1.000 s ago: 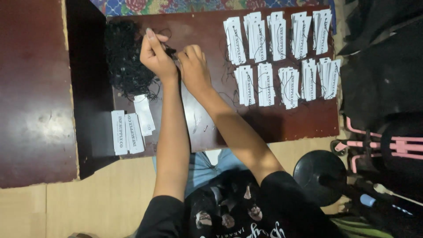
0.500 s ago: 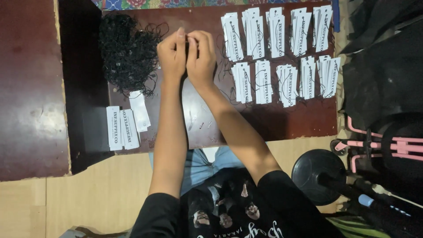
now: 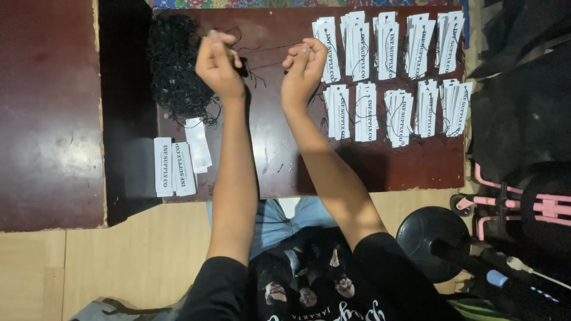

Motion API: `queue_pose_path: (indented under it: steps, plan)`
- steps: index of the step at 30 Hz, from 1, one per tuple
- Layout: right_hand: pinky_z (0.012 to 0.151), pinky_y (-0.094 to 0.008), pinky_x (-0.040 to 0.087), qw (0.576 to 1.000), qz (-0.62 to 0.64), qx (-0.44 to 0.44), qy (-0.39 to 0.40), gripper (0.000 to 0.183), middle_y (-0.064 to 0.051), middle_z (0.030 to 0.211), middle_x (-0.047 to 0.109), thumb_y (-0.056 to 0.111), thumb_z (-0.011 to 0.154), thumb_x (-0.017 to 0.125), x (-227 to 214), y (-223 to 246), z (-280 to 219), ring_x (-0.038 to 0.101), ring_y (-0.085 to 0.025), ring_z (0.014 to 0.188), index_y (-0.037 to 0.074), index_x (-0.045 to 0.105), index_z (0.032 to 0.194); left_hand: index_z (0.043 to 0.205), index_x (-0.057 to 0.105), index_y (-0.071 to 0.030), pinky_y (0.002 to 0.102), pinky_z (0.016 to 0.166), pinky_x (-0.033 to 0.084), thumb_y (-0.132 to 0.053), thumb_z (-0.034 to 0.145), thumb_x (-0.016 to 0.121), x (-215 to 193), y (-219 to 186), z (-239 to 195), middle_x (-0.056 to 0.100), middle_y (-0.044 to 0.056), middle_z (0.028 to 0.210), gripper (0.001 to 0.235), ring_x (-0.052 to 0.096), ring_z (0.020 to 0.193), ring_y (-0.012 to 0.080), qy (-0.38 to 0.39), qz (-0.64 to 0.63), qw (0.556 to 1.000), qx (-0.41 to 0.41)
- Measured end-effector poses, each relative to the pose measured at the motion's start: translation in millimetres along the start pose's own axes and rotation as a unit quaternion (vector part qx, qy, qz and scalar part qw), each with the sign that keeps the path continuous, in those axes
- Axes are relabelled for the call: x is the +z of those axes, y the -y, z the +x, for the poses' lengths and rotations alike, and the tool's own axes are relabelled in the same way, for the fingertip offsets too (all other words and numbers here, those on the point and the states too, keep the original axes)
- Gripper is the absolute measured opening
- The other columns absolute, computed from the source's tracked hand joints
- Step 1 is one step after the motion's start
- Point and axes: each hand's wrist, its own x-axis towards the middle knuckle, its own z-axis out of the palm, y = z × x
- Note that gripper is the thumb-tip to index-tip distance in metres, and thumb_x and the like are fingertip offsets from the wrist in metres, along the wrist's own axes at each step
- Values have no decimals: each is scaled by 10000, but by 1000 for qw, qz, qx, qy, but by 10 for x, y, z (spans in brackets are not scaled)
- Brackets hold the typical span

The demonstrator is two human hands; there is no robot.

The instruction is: The person sits at a table and repeatedly picks up white rectangular tags and black cords. They thread the cord through the tag and place the assembled unit into a growing pile on the right side of the table.

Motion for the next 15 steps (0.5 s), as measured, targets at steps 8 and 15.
queue_pose_path:
  steps: [8,15]
  plan:
    - [683,-252,525,997,-72,-7,-37,115,-20,846,594,156,1055,450,23,21,-38,589,-108,675,111,554,1075,1452,543,-99,357,998,515,-208,1157,508,-152,353,49,662,139,1294,316,624,1123,219,22,-125,992,5]
    - [723,-230,556,989,-133,-65,3,122,-42,1057,588,98,1037,546,34,-58,-75,611,-103,801,89,656,1092,1486,537,-282,522,1255,358,-293,1091,509,-58,288,-85,435,-71,1597,396,385,1512,282,120,356,917,135]
